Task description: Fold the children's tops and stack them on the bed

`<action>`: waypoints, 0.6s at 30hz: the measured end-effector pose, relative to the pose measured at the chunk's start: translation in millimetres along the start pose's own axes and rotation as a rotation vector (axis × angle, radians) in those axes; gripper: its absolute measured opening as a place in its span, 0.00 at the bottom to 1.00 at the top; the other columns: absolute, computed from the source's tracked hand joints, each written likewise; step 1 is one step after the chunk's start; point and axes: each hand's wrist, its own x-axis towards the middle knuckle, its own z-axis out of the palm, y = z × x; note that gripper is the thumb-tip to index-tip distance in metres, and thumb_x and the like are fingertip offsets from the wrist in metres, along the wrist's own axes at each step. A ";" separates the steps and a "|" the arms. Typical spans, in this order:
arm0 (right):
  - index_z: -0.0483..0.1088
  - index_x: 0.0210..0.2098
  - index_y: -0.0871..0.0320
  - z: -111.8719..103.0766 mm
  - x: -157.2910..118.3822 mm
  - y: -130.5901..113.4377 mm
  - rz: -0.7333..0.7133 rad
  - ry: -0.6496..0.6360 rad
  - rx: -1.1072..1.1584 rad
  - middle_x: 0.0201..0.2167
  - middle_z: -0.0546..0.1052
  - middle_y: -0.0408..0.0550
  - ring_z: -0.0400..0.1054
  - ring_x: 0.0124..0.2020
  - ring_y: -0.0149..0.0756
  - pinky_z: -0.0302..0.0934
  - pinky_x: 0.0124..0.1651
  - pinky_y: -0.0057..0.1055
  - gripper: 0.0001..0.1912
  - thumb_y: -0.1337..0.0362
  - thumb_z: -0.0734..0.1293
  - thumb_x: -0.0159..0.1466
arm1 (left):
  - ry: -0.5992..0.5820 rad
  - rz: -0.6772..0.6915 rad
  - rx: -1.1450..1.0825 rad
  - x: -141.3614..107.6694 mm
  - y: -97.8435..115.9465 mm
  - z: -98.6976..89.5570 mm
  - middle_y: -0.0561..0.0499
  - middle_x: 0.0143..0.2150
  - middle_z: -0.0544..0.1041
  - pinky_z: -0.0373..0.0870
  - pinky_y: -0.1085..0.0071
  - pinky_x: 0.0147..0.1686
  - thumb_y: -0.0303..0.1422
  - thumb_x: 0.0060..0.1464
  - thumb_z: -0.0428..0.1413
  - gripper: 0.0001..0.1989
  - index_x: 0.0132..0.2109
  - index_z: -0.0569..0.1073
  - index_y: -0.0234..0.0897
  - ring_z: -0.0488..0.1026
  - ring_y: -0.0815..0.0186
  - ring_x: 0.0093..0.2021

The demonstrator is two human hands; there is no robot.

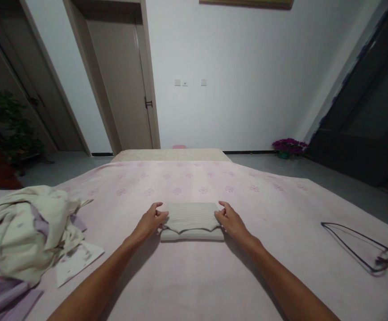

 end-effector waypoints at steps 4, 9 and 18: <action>0.63 0.61 0.60 6.8 -10.1 0.0 -0.049 -0.019 -0.130 0.48 0.76 0.55 0.72 0.46 0.41 0.64 0.49 0.36 0.27 0.59 0.60 0.64 | -0.031 0.061 0.140 -1.6 -12.7 3.8 0.52 0.34 0.74 0.67 0.70 0.33 0.37 0.51 0.58 0.31 0.61 0.66 0.33 0.73 0.65 0.31; 0.64 0.62 0.60 -3.1 -18.6 -18.2 -0.180 0.090 -0.412 0.56 0.73 0.59 0.66 0.56 0.48 0.60 0.59 0.44 0.25 0.59 0.59 0.68 | 0.103 0.293 0.360 -18.5 2.4 -1.0 0.44 0.53 0.74 0.69 0.62 0.50 0.35 0.57 0.56 0.26 0.61 0.67 0.38 0.73 0.58 0.50; 0.59 0.68 0.59 11.8 -55.6 -44.0 -0.507 -0.291 -0.501 0.70 0.57 0.54 0.46 0.72 0.47 0.38 0.72 0.51 0.30 0.64 0.62 0.67 | -0.146 0.884 0.759 -51.9 20.7 18.6 0.46 0.48 0.76 0.70 0.61 0.47 0.25 0.59 0.55 0.19 0.56 0.72 0.43 0.71 0.59 0.46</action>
